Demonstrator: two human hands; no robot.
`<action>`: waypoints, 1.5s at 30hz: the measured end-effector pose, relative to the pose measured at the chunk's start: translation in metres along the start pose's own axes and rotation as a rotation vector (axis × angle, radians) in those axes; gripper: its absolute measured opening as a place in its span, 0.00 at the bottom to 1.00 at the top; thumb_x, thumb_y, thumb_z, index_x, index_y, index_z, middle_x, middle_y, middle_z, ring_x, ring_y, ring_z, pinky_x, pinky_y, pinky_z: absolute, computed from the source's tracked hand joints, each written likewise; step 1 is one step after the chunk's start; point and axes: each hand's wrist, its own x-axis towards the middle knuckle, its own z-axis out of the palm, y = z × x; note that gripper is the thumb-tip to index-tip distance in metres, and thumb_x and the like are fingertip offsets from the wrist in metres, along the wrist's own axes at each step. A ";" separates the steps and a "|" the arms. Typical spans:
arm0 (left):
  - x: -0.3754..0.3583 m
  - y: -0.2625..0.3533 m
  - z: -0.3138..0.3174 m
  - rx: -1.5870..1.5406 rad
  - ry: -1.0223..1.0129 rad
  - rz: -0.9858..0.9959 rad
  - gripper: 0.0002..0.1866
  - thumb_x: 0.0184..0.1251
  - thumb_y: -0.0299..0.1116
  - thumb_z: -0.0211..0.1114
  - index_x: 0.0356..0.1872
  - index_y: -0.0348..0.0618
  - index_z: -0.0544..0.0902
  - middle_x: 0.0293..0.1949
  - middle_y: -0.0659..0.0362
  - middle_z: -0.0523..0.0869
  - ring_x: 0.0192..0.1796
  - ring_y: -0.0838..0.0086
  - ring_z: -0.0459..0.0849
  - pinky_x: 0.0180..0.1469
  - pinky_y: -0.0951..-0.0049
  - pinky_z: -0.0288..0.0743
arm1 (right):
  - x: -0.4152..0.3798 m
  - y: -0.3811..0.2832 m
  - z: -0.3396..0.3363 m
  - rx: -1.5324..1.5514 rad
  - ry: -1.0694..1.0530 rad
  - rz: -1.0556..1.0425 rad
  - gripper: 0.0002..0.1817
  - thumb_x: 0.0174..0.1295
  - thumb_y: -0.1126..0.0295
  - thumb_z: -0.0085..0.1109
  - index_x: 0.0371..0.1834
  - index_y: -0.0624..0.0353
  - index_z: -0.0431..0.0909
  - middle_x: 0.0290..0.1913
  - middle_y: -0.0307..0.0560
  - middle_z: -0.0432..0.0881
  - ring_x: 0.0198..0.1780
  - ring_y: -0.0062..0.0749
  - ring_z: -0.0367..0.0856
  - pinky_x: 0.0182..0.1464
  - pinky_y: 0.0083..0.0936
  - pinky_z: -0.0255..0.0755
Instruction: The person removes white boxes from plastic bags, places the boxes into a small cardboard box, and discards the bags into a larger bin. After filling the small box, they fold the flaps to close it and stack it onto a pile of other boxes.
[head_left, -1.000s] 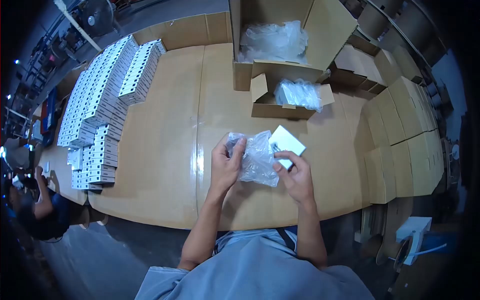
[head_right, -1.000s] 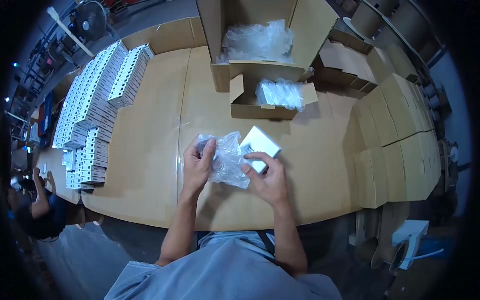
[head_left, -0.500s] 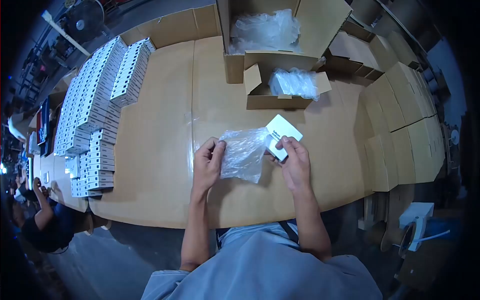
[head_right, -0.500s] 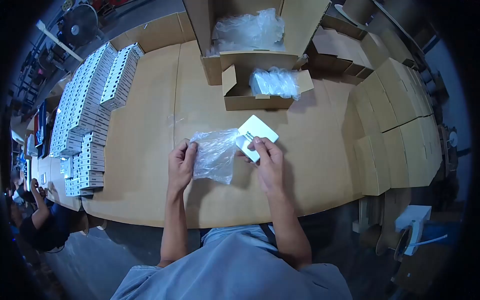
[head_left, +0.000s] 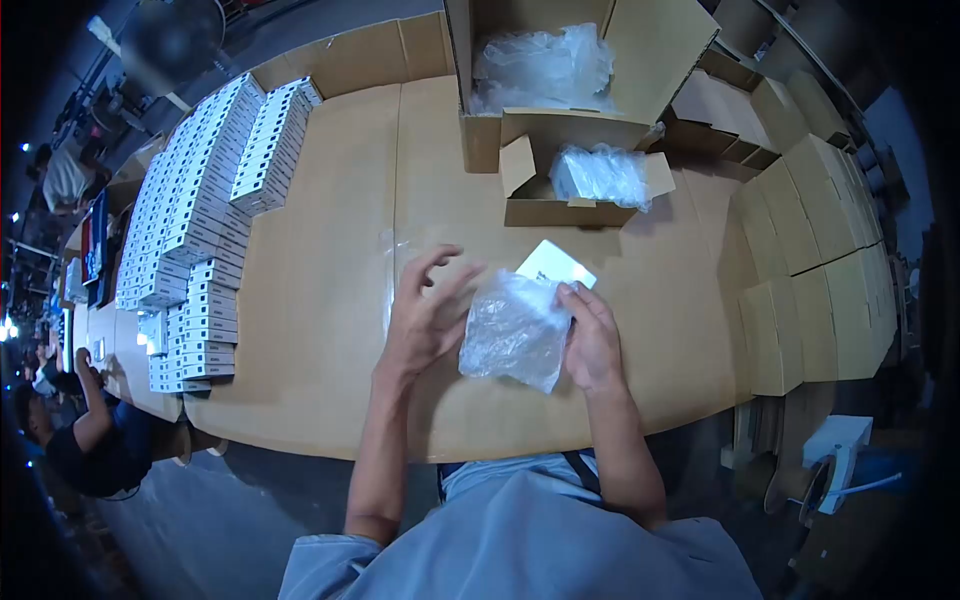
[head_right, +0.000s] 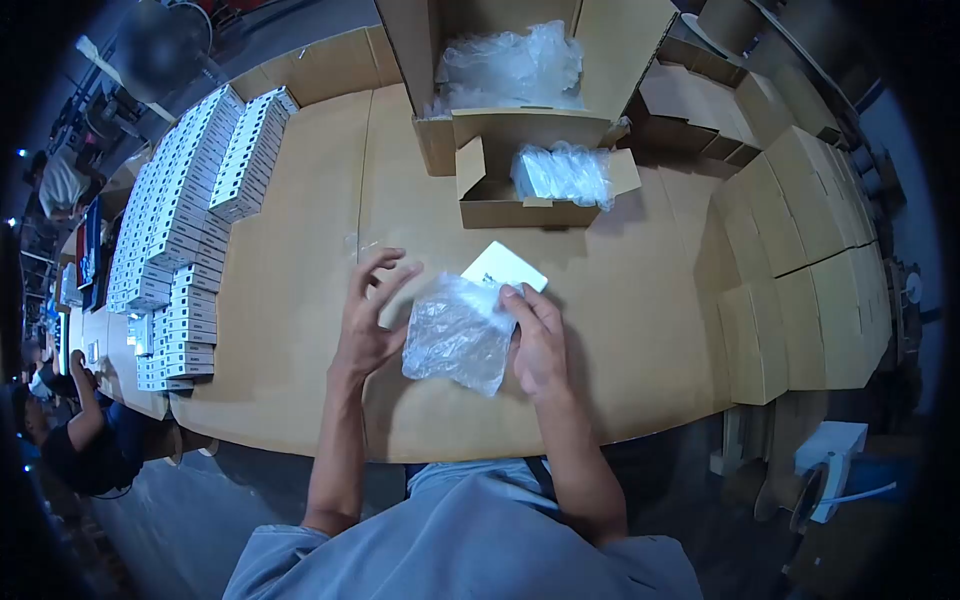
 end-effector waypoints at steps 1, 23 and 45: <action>0.005 0.001 0.000 0.091 -0.050 0.151 0.24 0.50 0.26 0.79 0.53 0.44 0.87 0.63 0.54 0.80 0.55 0.63 0.82 0.51 0.67 0.78 | -0.001 0.000 0.003 0.017 -0.005 0.030 0.06 0.75 0.69 0.60 0.43 0.59 0.82 0.39 0.35 0.81 0.42 0.18 0.78 0.48 0.19 0.72; -0.013 0.005 0.008 -0.362 0.087 -0.589 0.08 0.66 0.30 0.75 0.39 0.37 0.86 0.26 0.65 0.80 0.28 0.83 0.76 0.31 0.76 0.68 | -0.001 0.008 -0.010 -0.663 0.020 -0.430 0.16 0.74 0.61 0.65 0.36 0.66 0.86 0.28 0.33 0.76 0.29 0.13 0.64 0.27 0.19 0.57; 0.041 0.059 0.010 0.200 -0.192 0.034 0.09 0.69 0.28 0.69 0.43 0.40 0.77 0.33 0.52 0.86 0.40 0.57 0.84 0.48 0.58 0.75 | -0.021 -0.009 0.005 -1.104 0.088 -0.495 0.13 0.64 0.64 0.73 0.41 0.64 0.87 0.33 0.54 0.82 0.29 0.36 0.79 0.30 0.33 0.71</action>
